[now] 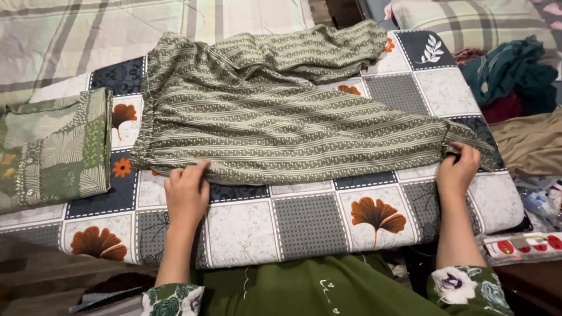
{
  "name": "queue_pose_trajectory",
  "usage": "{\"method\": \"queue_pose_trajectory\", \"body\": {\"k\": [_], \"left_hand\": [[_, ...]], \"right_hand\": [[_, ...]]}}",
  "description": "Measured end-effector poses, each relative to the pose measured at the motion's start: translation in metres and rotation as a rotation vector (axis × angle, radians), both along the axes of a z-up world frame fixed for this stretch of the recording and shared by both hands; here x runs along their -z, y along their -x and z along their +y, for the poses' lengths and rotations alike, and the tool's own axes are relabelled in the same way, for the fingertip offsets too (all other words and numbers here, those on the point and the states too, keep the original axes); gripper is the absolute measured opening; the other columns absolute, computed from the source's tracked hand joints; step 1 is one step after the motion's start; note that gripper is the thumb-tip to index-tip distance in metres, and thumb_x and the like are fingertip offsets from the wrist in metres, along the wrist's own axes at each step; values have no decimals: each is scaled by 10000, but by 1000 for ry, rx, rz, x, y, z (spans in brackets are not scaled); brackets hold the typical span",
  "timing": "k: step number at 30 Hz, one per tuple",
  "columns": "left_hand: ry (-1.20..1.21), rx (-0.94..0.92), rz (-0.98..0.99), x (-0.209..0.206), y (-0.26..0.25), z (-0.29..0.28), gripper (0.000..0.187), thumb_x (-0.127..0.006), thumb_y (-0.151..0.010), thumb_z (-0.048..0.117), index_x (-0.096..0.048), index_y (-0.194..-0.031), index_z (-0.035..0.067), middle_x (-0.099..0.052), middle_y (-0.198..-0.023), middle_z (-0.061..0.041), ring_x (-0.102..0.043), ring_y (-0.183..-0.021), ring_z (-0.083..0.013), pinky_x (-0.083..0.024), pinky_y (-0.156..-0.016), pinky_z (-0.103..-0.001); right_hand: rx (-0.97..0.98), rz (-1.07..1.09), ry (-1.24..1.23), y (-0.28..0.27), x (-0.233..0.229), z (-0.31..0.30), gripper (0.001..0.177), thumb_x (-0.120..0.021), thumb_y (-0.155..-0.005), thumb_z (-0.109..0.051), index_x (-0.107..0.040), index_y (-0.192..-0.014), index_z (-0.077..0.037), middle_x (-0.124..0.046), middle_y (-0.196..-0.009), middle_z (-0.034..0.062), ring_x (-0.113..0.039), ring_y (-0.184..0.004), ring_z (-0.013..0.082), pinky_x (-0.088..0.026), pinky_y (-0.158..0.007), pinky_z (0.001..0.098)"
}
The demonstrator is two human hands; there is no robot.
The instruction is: The person folds a green patterned top and a pair of matching patterned trousers on an ironing board, smoothing each piece with their hands after every fold.
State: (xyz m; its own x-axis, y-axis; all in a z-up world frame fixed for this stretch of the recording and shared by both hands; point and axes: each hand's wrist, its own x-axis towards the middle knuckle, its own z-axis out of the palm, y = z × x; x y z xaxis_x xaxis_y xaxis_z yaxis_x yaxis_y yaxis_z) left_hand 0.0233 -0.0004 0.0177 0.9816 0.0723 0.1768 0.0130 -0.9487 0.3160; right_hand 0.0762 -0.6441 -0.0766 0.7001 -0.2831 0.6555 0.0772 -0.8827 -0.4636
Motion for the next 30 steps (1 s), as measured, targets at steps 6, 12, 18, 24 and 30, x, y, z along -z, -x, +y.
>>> {"method": "queue_pose_trajectory", "body": {"k": [6, 12, 18, 24, 30], "left_hand": [[-39, 51, -158, 18, -6, 14, 286, -637, -904, 62, -716, -1158, 167, -738, -1051, -30, -680, -902, -290, -526, -714, -439], [296, -75, -497, -24, -6, 40, 279, -512, -997, -114, -687, -1189, -12, -708, -1156, -173, -665, -1057, -309, -528, -932, -409], [530, -147, -618, -48, -73, 70, 203, -439, -1056, -26, -621, -1143, -12, -664, -1100, -174, -607, -1003, -328, -455, -865, -420], [119, -31, -593, -118, -197, 176, 256, -393, -986, -61, -622, -1085, -7, -635, -928, -270, -588, -861, -466, -444, -733, -567], [337, 257, -700, -245, -122, 136, 241, -255, -1189, -7, -434, -1346, -47, -487, -1317, -350, -505, -1170, -448, -471, -1005, -502]], "right_hand": [[28, -71, -88, -2, -15, 1, 517, -416, -714, 153, -692, -1144, 73, -535, -1175, 248, -574, -1074, 415, -412, -1087, 446], [31, -94, 43, -17, -33, -29, 545, -441, -705, 96, -751, -1152, 65, -731, -1101, 236, -640, -1056, 421, -478, -990, 473], [-89, 72, -146, -112, -49, -15, 538, -464, -728, 91, -754, -1169, -11, -734, -1135, 213, -670, -1083, 361, -476, -969, 406], [-192, 93, -130, -255, -124, -27, 467, -411, -871, 127, -743, -1142, -60, -714, -1211, 175, -620, -1169, 365, -433, -1047, 462], [-396, -435, -46, -191, -254, 40, 583, -359, -810, 224, -652, -1312, 175, -570, -1380, 359, -480, -1327, 466, -345, -1139, 543]]}}
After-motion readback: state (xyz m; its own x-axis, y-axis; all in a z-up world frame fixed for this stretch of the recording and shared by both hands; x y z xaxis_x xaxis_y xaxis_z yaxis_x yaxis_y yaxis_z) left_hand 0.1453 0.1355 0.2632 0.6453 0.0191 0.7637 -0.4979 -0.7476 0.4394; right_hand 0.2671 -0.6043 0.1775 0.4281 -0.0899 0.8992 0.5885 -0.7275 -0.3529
